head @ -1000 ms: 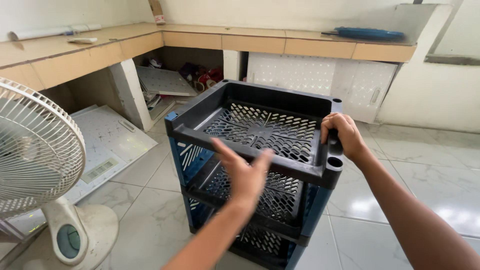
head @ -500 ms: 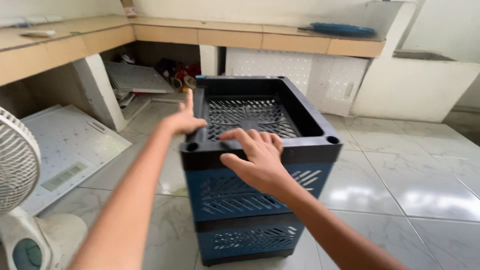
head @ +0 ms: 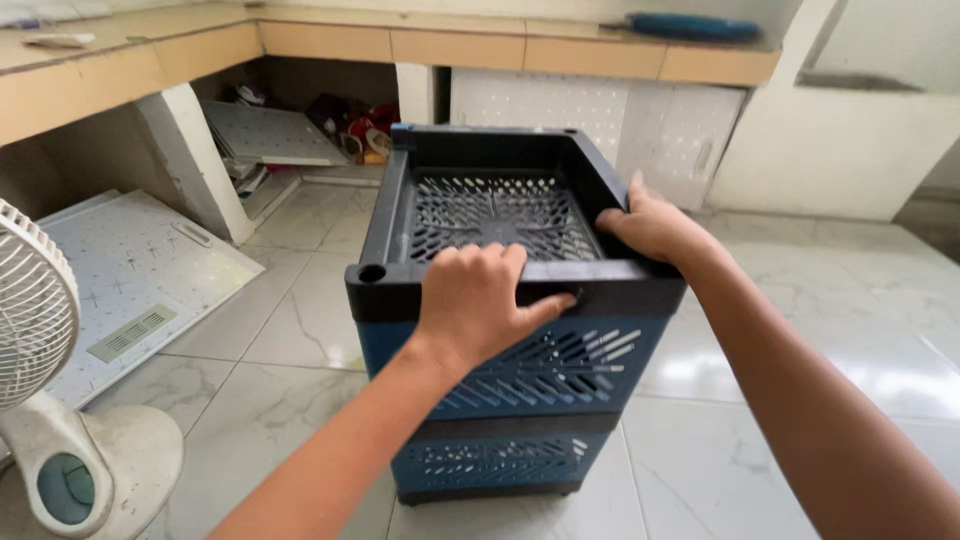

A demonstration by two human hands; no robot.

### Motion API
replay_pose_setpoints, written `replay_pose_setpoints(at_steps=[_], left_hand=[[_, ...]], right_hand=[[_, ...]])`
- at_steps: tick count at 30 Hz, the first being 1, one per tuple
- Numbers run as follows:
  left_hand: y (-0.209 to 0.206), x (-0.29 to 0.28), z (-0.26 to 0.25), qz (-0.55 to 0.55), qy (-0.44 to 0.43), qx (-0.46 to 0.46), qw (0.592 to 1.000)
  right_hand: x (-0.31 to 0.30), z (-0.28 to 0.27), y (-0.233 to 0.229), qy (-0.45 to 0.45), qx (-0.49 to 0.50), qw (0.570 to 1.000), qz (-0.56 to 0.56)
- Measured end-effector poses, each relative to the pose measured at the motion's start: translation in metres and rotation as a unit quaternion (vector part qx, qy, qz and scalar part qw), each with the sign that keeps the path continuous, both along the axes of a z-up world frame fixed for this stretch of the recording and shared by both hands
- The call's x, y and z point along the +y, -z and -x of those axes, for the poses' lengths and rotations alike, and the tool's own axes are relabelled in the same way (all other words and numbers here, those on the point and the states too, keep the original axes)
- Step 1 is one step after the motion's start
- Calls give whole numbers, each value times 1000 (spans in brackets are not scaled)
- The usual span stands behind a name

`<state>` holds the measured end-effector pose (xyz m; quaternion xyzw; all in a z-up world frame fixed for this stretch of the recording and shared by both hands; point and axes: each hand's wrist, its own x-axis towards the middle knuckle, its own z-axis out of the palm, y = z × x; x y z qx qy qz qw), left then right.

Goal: The person assembles a collapsible plastic crate by unfolding and interlocking its side panels and base. They manipulate the black and blue panels by hand, snapping them together to form a two-tiered crate structure.

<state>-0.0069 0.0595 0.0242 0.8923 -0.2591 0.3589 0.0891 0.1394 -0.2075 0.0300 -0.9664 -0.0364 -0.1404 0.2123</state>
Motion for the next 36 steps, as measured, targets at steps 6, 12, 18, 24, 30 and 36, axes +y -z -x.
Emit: replay_pose_setpoints(at_steps=[6,12,18,24,30,36], left_hand=[[37,23,-36,35,106,-159,981],[36,126,-134,6,69,-193,979],[23,173,-151,136,-97,53,985],[-3,76,-41,107,-109,323,934],[-6,9,20,-30,-219,130,967],[41,37,-26,-117,-213,-170,955]], right_hand=[[-9,-2,20,49,75,995,39],[94,103,1,71,107,991,30],[156,118,-29,-116,80,981,137],[94,32,-129,-234,-179,908,298],[79,-38,-15,-7,-521,698,492],[46,-59,45,-145,-153,973,98]])
